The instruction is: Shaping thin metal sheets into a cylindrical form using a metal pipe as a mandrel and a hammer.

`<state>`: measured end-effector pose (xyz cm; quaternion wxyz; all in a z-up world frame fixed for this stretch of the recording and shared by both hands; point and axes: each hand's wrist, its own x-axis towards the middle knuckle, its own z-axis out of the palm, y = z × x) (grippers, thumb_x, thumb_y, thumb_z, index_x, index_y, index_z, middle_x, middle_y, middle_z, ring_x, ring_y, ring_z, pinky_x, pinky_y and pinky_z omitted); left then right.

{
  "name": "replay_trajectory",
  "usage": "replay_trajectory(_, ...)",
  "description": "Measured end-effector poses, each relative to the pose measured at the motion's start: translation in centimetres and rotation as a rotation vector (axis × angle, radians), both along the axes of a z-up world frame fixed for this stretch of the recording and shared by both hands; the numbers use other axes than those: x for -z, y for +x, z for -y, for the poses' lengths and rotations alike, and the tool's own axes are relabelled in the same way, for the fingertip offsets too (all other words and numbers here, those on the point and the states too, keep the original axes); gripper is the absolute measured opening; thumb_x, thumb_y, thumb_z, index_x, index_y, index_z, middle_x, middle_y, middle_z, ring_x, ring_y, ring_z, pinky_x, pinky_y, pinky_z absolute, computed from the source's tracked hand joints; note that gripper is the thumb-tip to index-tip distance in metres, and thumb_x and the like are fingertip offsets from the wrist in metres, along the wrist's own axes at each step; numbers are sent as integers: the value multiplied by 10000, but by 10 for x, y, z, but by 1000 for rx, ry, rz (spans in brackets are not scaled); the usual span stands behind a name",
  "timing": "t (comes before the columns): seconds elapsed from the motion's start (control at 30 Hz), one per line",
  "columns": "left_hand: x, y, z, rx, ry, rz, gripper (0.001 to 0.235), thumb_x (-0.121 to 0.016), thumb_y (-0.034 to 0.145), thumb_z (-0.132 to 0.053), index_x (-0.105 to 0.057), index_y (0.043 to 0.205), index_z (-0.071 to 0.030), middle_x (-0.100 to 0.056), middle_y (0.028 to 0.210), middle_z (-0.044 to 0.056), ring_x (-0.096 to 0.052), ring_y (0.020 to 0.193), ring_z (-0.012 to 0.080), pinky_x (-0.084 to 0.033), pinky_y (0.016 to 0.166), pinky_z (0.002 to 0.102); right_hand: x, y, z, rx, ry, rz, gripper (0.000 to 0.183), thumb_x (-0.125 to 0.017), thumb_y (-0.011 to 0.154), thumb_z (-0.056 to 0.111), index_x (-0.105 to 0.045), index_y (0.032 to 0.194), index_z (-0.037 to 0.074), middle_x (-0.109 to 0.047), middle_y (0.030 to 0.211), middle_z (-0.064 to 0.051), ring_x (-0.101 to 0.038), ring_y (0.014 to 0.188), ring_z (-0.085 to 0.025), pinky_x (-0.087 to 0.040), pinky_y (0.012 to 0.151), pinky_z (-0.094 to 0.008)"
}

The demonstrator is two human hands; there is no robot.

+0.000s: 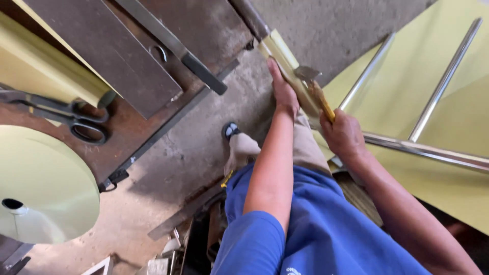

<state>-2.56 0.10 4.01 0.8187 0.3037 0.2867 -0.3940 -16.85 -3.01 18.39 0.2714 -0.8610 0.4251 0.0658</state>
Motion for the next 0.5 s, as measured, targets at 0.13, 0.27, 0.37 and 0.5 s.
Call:
replay_trajectory(0.13, 38, -13, 7, -47, 54, 112, 1036, -386, 902, -839, -443, 1513, -5, -539, 1430, 183, -522, 1269, 299, -395, 1121, 407, 8, -10, 1, -174, -82, -74, 428, -638, 1023, 364, -594, 836, -17, -613, 725, -313, -621, 742, -532, -470, 644, -579)
replay_trajectory(0.27, 33, -9, 6, -60, 37, 101, 1058, -412, 883, -853, -457, 1510, -2, -553, 1430, 166, -526, 1276, 281, -383, 1132, 394, 9, 12, 9, -130, -87, 21, 425, -635, 1063, 355, -580, 879, -25, -609, 731, -326, -609, 740, -545, -464, 639, -590)
replay_trajectory(0.37, 29, -7, 9, -67, 34, 96, 1041, -406, 879, -847, -446, 1515, -24, -555, 1414, 141, -532, 1268, 276, -389, 1120, 399, 0, 21, 11, -156, -97, -24, 427, -645, 1054, 364, -586, 894, -28, -612, 727, -333, -609, 734, -550, -463, 641, -600)
replay_trajectory(0.5, 20, -6, 3, -30, 53, 93, 986, -357, 936, -823, -463, 1503, -24, -595, 1331, 150, -578, 1182, 281, -446, 1057, 411, 5, 30, 8, -122, -31, 56, 454, -614, 1054, 385, -586, 880, -33, -617, 766, -341, -607, 791, -555, -471, 657, -598)
